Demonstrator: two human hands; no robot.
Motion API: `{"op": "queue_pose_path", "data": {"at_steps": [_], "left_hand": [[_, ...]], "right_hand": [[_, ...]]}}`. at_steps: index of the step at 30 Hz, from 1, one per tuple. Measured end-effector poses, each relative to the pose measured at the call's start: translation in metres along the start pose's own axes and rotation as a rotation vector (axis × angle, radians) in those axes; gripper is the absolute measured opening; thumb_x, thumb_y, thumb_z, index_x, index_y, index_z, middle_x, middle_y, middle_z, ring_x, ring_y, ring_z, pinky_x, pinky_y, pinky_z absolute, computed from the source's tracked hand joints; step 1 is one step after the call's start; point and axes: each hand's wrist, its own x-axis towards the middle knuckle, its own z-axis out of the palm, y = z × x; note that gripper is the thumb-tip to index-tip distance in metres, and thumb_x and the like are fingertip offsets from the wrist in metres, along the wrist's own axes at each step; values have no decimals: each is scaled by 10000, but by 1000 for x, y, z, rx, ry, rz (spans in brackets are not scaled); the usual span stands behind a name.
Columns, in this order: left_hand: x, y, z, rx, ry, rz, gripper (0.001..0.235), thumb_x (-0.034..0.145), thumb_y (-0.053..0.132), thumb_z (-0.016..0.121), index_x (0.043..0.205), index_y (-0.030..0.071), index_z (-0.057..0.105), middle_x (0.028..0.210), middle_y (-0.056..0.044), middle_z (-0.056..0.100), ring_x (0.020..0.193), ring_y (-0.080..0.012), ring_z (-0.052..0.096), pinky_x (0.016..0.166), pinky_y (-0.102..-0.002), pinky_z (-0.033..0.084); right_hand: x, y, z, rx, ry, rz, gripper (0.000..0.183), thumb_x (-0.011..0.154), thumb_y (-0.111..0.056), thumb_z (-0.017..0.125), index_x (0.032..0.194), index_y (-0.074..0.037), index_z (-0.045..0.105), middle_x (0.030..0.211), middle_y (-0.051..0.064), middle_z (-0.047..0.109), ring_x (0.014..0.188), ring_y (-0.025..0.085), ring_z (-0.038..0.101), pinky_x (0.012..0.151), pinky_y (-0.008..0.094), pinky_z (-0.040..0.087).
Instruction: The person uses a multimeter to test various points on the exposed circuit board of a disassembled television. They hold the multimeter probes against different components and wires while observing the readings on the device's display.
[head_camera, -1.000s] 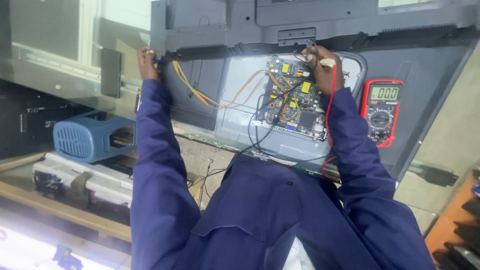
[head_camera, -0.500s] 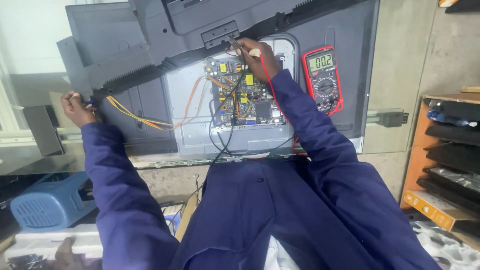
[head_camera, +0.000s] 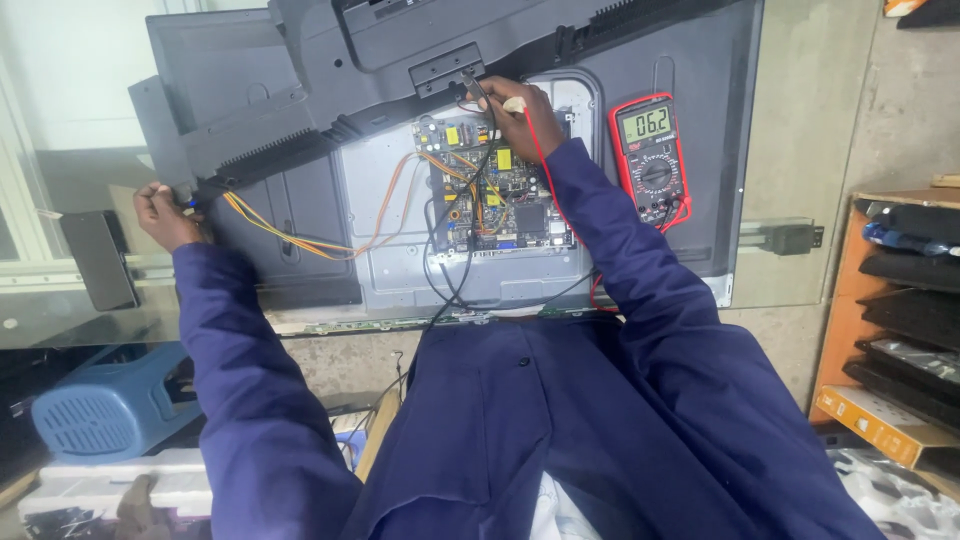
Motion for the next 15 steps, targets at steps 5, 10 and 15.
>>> {"op": "queue_pose_path", "data": {"at_steps": [5, 10, 15], "left_hand": [[1, -6, -1, 80, 11, 84, 26, 895, 185, 563, 917, 191, 574, 830, 18, 521, 603, -88, 506, 368, -216, 365], [-9, 2, 1, 77, 50, 77, 41, 899, 202, 568, 922, 185, 598, 769, 25, 548, 618, -78, 516, 394, -218, 363], [-7, -3, 3, -5, 66, 82, 18, 882, 167, 587, 889, 169, 604, 739, 9, 535, 623, -95, 517, 404, -244, 377]], "right_hand": [[-1, 4, 0, 4, 5, -25, 365, 1025, -407, 457, 1024, -121, 684, 881, -8, 678, 720, 115, 559, 620, 274, 397], [-2, 4, 0, 9, -1, -13, 352, 1033, -399, 455, 1040, -133, 686, 808, -32, 638, 645, 95, 480, 583, 259, 345], [-2, -2, -1, 9, -2, 12, 397, 1019, -451, 450, 1043, -140, 696, 837, -30, 658, 666, 96, 509, 579, 258, 351]]}}
